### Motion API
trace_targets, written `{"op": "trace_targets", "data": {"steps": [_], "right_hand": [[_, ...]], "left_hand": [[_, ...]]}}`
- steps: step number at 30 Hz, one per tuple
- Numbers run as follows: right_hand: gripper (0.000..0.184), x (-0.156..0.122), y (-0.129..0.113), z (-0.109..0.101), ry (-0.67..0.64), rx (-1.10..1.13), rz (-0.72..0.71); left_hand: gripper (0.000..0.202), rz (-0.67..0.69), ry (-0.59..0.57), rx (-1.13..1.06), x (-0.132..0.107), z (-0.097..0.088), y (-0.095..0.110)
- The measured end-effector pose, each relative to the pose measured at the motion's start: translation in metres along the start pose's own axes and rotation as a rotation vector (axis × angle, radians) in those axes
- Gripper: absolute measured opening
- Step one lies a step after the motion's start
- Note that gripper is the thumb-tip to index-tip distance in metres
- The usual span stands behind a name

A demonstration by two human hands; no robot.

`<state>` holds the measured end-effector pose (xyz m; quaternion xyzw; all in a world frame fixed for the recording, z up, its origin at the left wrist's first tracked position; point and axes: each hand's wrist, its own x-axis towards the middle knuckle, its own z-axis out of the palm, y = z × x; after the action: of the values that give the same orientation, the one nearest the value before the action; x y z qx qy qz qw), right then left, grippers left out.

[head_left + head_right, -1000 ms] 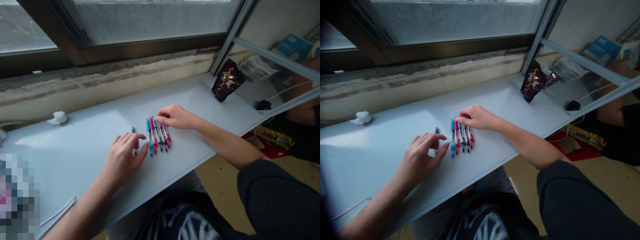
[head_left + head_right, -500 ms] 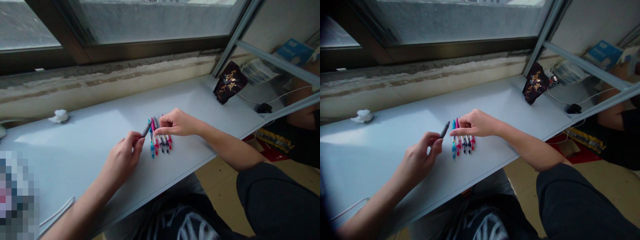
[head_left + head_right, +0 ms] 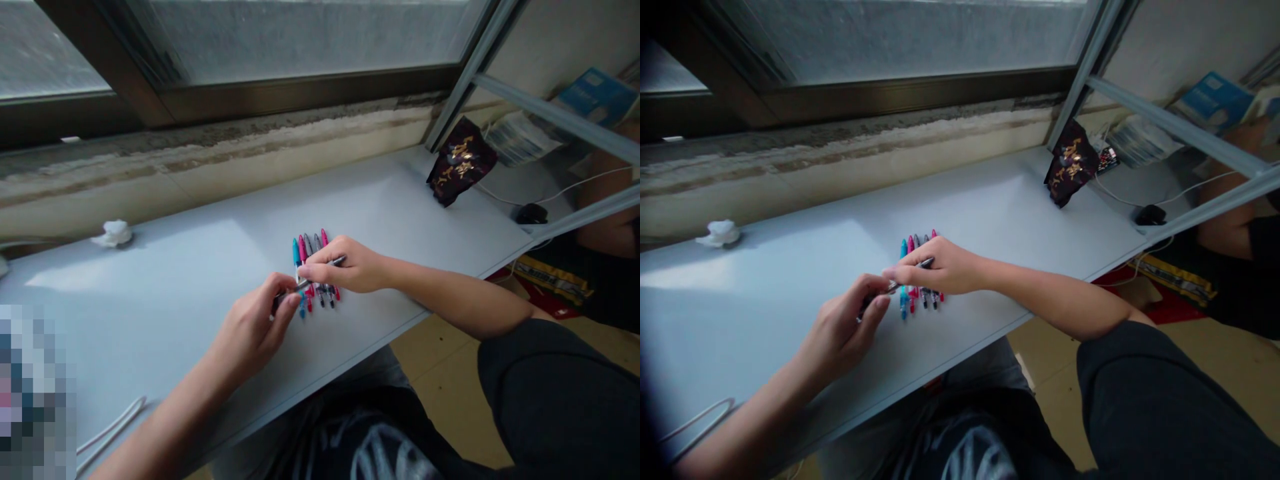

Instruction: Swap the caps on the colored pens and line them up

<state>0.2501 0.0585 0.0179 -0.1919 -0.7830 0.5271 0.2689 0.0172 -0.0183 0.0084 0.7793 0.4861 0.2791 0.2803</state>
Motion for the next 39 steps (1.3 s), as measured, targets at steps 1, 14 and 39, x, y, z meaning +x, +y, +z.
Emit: {"op": "trace_targets", "data": {"steps": [1,14,39], "right_hand": [[0.058,0.000,-0.001,-0.002,0.006,0.010,0.003],[0.043,0.003,0.004,-0.017,-0.243,-0.036,-0.045],[0.033,0.004,0.005,-0.034,0.032,-0.284,0.053]], "left_hand": [[0.034,-0.052,-0.024,-0.029,0.001,-0.001,0.000],[0.074,-0.348,-0.433,-0.486,0.005,-0.010,-0.003],[0.043,-0.155,-0.002,0.084,0.010,-0.013,-0.016]]}}
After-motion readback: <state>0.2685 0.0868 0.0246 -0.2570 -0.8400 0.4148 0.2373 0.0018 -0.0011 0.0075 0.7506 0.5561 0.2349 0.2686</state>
